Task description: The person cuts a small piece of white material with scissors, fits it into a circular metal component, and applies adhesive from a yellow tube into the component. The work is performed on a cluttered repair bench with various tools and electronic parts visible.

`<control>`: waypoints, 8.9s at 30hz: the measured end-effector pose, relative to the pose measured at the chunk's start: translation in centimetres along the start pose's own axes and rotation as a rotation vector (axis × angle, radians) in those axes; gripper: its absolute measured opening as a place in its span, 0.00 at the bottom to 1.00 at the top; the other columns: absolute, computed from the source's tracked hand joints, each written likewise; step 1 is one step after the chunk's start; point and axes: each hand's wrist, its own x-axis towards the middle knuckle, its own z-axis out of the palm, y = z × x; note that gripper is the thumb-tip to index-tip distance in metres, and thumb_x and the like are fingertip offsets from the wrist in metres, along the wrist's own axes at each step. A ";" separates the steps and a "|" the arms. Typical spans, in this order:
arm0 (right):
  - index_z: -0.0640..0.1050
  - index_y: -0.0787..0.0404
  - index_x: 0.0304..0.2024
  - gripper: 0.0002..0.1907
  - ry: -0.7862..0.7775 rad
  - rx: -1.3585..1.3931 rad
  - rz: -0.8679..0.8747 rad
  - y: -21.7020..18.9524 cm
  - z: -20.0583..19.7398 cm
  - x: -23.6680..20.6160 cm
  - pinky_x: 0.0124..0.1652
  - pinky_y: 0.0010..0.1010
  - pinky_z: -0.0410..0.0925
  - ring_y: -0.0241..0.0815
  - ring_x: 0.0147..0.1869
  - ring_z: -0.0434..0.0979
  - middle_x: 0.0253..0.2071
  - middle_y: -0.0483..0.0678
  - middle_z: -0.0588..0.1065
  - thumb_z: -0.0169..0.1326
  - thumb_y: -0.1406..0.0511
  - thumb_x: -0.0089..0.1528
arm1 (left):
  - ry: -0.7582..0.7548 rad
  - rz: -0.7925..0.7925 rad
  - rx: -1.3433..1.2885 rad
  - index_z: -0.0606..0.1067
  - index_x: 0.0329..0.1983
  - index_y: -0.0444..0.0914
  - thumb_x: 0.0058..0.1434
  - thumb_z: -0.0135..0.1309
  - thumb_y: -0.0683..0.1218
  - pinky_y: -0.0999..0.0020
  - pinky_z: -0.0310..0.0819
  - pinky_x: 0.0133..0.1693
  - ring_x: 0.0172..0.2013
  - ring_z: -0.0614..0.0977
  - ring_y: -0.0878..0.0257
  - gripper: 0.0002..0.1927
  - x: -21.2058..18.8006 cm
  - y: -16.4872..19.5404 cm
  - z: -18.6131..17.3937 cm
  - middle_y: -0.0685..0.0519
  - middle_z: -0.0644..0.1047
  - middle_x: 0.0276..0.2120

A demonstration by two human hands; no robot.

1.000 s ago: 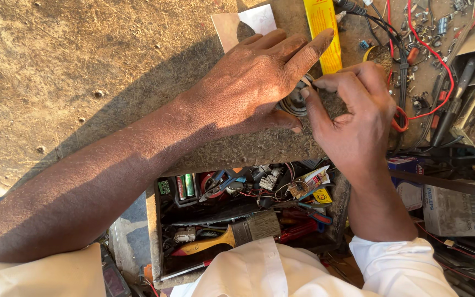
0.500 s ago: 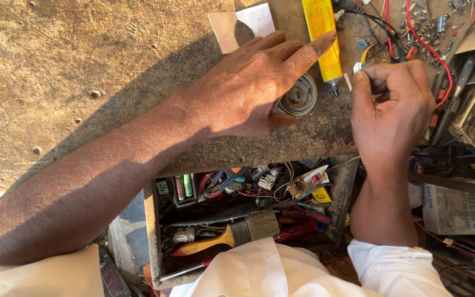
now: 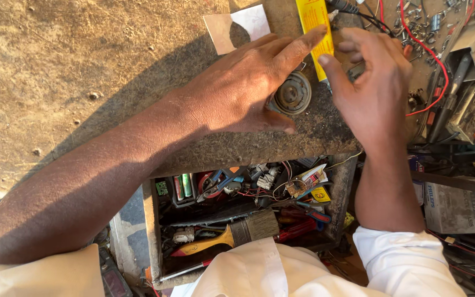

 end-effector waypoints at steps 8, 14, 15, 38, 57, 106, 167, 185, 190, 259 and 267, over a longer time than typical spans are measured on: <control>0.79 0.67 0.57 0.21 -0.040 0.086 0.115 0.7 1.5 0.8 0.36 0.28 0.71 0.37 0.38 0.79 0.41 0.51 0.77 0.70 0.70 0.62 | -0.080 -0.042 -0.122 0.47 0.79 0.38 0.47 0.77 0.43 0.52 0.74 0.62 0.62 0.76 0.42 0.64 0.1 -0.4 -0.1 0.41 0.73 0.60; 0.81 0.66 0.47 0.09 -0.020 0.089 0.079 2.2 2.0 0.3 0.36 0.25 0.67 0.36 0.35 0.75 0.36 0.50 0.75 0.68 0.72 0.66 | -0.019 0.043 -0.036 0.48 0.78 0.39 0.44 0.78 0.47 0.51 0.70 0.65 0.65 0.72 0.41 0.65 0.0 -0.2 0.2 0.40 0.69 0.65; 0.80 0.67 0.47 0.07 -0.002 0.185 0.135 2.4 1.9 0.2 0.36 0.23 0.67 0.34 0.36 0.75 0.37 0.49 0.76 0.66 0.72 0.69 | -0.039 0.014 -0.039 0.48 0.78 0.40 0.44 0.78 0.47 0.51 0.70 0.64 0.64 0.72 0.42 0.65 0.0 -0.1 0.2 0.41 0.70 0.64; 0.74 0.65 0.50 0.06 0.349 1.397 0.446 1.6 0.9 -3.7 0.37 0.33 0.68 0.44 0.40 0.76 0.43 0.54 0.77 0.55 0.67 0.79 | 0.112 -0.105 -0.239 0.71 0.69 0.36 0.75 0.65 0.52 0.69 0.85 0.42 0.48 0.83 0.62 0.27 0.4 -0.6 -0.6 0.49 0.77 0.52; 0.75 0.66 0.51 0.05 0.330 1.410 0.317 -0.4 2.6 -2.7 0.36 0.34 0.68 0.42 0.39 0.74 0.41 0.52 0.77 0.58 0.70 0.78 | 0.226 0.019 -0.248 0.76 0.46 0.34 0.76 0.62 0.43 0.66 0.74 0.35 0.38 0.81 0.64 0.08 0.6 -0.6 -0.7 0.51 0.74 0.37; 0.78 0.63 0.53 0.05 0.255 1.429 0.334 -1.2 1.9 -3.6 0.41 0.34 0.69 0.39 0.45 0.76 0.46 0.50 0.80 0.58 0.68 0.77 | 0.198 -0.050 -0.309 0.71 0.35 0.36 0.82 0.47 0.53 0.62 0.71 0.31 0.28 0.77 0.64 0.21 1.0 -0.8 0.5 0.53 0.72 0.26; 0.71 0.67 0.55 0.09 0.459 1.357 0.366 0.7 3.0 -6.5 0.42 0.40 0.76 0.47 0.46 0.81 0.46 0.57 0.78 0.57 0.69 0.77 | -0.004 -0.057 0.241 0.74 0.57 0.32 0.45 0.73 0.69 0.49 0.73 0.56 0.55 0.73 0.47 0.47 0.1 0.1 -0.2 0.46 0.67 0.52; 0.73 0.69 0.54 0.08 0.501 1.365 0.361 1.2 3.5 -7.0 0.41 0.38 0.74 0.47 0.44 0.79 0.45 0.57 0.78 0.56 0.68 0.78 | -0.040 0.023 0.076 0.76 0.49 0.38 0.48 0.74 0.68 0.52 0.77 0.53 0.52 0.75 0.50 0.38 0.5 0.3 -1.0 0.45 0.69 0.48; 0.72 0.67 0.54 0.09 0.586 1.441 0.423 2.5 3.5 -7.8 0.41 0.38 0.71 0.46 0.45 0.77 0.46 0.57 0.78 0.55 0.66 0.80 | 0.091 -0.359 -0.378 0.63 0.64 0.35 0.71 0.53 0.50 0.57 0.80 0.54 0.51 0.80 0.55 0.24 0.7 -0.1 -1.0 0.45 0.73 0.49; 0.75 0.59 0.57 0.06 0.424 1.703 0.638 5.4 -3.7 -26.4 0.48 0.34 0.68 0.43 0.53 0.76 0.54 0.50 0.79 0.51 0.63 0.81 | -0.564 -0.289 0.695 0.84 0.27 0.44 0.49 0.56 0.48 0.55 0.66 0.49 0.54 0.70 0.51 0.08 -12.8 16.5 10.3 0.49 0.72 0.53; 0.75 0.61 0.54 0.05 0.437 1.679 0.631 4.2 -3.3 -24.9 0.51 0.39 0.69 0.45 0.54 0.79 0.51 0.52 0.80 0.54 0.66 0.78 | -0.212 -0.401 0.459 0.74 0.42 0.35 0.53 0.57 0.42 0.52 0.66 0.51 0.49 0.73 0.50 0.13 -15.0 16.1 11.1 0.44 0.73 0.48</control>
